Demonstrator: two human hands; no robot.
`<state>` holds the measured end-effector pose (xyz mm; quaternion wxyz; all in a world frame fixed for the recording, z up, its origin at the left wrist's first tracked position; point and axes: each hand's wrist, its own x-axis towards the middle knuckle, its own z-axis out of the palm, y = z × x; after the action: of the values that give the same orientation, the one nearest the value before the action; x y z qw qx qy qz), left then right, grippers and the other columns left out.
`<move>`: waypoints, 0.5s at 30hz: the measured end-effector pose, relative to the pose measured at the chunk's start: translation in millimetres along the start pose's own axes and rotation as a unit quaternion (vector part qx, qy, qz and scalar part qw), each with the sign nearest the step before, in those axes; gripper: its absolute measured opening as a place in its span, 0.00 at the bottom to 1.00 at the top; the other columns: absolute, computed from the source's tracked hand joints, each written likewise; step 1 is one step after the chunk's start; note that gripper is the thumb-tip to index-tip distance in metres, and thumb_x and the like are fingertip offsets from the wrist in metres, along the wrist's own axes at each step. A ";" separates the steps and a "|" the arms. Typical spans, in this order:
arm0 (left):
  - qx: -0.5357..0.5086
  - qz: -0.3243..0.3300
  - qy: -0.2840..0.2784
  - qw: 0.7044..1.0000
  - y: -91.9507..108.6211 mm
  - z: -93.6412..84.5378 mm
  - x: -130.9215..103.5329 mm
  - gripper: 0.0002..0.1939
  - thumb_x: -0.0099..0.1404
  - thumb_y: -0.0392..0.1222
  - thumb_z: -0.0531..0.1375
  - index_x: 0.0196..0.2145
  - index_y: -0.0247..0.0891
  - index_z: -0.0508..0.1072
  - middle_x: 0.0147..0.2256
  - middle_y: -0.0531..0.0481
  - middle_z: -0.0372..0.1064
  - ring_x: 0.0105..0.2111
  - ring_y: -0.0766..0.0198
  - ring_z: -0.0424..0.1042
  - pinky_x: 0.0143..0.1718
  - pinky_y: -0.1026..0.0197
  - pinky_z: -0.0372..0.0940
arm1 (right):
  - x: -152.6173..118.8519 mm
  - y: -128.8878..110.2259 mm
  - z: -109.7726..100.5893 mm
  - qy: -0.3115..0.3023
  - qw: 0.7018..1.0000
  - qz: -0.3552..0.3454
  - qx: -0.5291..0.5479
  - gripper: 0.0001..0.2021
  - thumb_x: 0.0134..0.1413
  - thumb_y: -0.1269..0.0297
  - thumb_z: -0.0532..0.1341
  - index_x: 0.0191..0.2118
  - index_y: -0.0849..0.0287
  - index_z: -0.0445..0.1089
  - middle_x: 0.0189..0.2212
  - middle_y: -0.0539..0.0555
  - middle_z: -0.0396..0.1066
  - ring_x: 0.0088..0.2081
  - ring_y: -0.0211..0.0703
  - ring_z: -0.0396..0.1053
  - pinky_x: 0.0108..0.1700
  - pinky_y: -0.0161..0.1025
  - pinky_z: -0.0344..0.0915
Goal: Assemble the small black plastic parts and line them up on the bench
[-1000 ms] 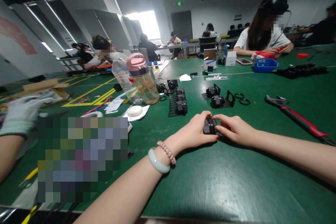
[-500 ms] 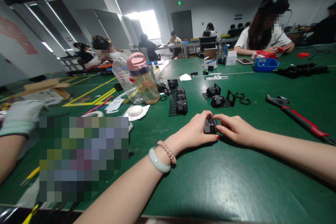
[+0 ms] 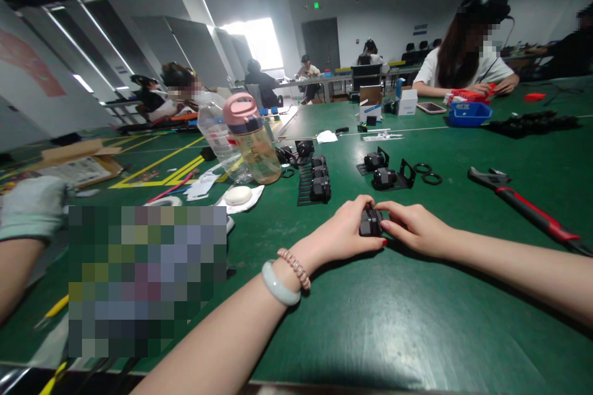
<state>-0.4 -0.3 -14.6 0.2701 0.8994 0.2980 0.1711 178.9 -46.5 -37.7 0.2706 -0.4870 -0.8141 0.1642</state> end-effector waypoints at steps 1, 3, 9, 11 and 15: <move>0.000 -0.001 0.000 1.000 0.0 0.0 0.0 0.27 0.47 0.48 0.60 0.44 0.38 0.59 0.35 0.49 0.60 0.34 0.62 0.61 0.34 0.60 0.59 | 0.1 0.2 0.1 -0.001 1.000 0.001 0.000 0.16 0.54 0.61 0.49 0.48 0.61 0.58 0.24 0.51 0.67 0.23 0.37 0.64 0.26 0.31 0.54; 0.002 -0.002 0.000 1.000 0.0 -0.3 -0.1 0.27 0.47 0.48 0.60 0.44 0.38 0.59 0.36 0.49 0.60 0.34 0.62 0.62 0.34 0.60 0.59 | 0.2 0.5 0.1 -0.002 1.000 0.003 0.000 0.16 0.55 0.60 0.49 0.47 0.61 0.58 0.24 0.52 0.68 0.24 0.37 0.64 0.26 0.32 0.54; 0.013 -0.002 -0.003 1.000 0.7 -1.1 -0.1 0.27 0.48 0.49 0.60 0.44 0.38 0.59 0.35 0.49 0.60 0.33 0.62 0.62 0.33 0.60 0.59 | -0.3 -1.5 -0.3 0.010 1.000 0.004 0.000 0.16 0.55 0.60 0.49 0.47 0.61 0.58 0.25 0.52 0.67 0.24 0.37 0.64 0.26 0.32 0.54; 0.008 -0.004 -0.001 1.000 1.0 -1.1 -0.1 0.27 0.47 0.48 0.60 0.44 0.38 0.59 0.35 0.49 0.60 0.33 0.63 0.62 0.33 0.61 0.59 | -1.0 -2.3 -0.7 0.016 1.000 0.006 0.006 0.16 0.54 0.61 0.49 0.47 0.61 0.57 0.23 0.50 0.66 0.22 0.36 0.62 0.25 0.31 0.53; 0.001 -0.002 -0.003 1.000 1.9 -1.4 -0.1 0.27 0.48 0.49 0.60 0.44 0.38 0.59 0.35 0.49 0.60 0.33 0.63 0.62 0.33 0.61 0.59 | -3.1 -1.6 -1.0 0.015 1.000 -0.002 0.027 0.17 0.52 0.64 0.52 0.49 0.61 0.54 0.17 0.45 0.60 0.19 0.34 0.58 0.23 0.30 0.50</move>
<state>-0.3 -1.2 -12.3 0.2701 0.8996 0.2994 0.1675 179.6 -50.0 -36.9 0.2964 -0.4803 -0.8060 0.1782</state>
